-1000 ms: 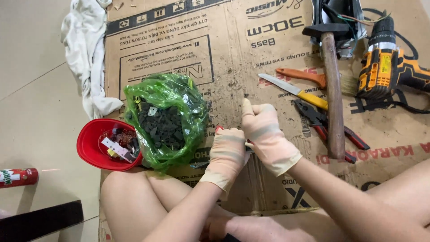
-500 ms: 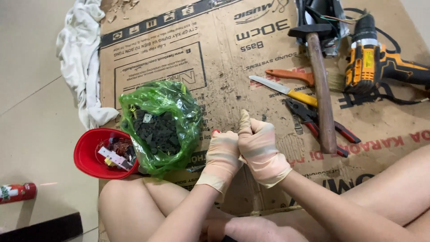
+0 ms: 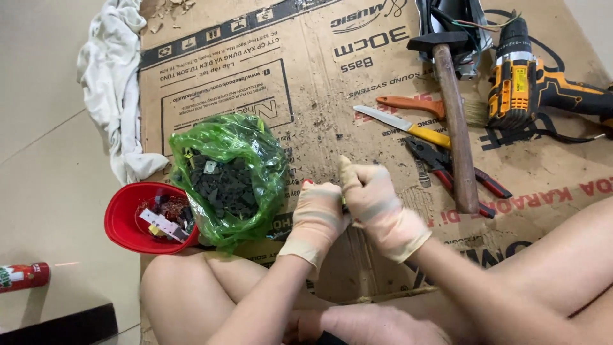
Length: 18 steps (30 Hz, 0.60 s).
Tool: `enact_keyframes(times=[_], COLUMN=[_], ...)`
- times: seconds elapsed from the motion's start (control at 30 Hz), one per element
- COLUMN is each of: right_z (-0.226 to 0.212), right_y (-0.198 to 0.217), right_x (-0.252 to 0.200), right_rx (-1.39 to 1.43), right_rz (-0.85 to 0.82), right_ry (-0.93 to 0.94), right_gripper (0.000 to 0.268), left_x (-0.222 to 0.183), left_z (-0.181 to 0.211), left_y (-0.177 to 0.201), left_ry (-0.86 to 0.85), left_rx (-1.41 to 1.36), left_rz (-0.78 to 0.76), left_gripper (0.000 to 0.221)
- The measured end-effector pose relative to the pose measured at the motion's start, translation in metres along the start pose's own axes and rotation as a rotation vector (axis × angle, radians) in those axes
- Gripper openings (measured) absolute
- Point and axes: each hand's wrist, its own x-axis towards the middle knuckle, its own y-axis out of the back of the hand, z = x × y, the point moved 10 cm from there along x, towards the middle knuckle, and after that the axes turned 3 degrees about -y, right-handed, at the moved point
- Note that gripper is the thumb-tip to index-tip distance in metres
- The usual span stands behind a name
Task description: The person sits on a cardboard sheet and uses a hammer and pliers to forcefully dismantle a small electronic component. They repeatedly strike the component to break it apart and use pliers to pull off pieces, placing the debris into a red bowl.
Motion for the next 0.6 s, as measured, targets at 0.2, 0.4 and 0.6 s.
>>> enact_keyframes(times=[0.2, 0.4, 0.6], right_z=[0.007, -0.033, -0.044], right_y=[-0.058, -0.074, -0.062], right_x=[0.037, 0.03, 0.026], right_rx=[-0.201, 0.317, 0.225], right_rz=[-0.651, -0.958, -0.877], right_ry=[0.021, -0.285, -0.336], right_gripper=[0.056, 0.046, 0.046], left_x=[0.002, 0.001, -0.005], left_z=[-0.003, -0.006, -0.007], left_y=[-0.003, -0.005, 0.001], left_ry=[0.045, 0.032, 0.083], left_rx=[-0.019, -0.018, -0.053], left_rz=[-0.087, -0.009, -0.067], left_gripper=[0.043, 0.032, 0.04])
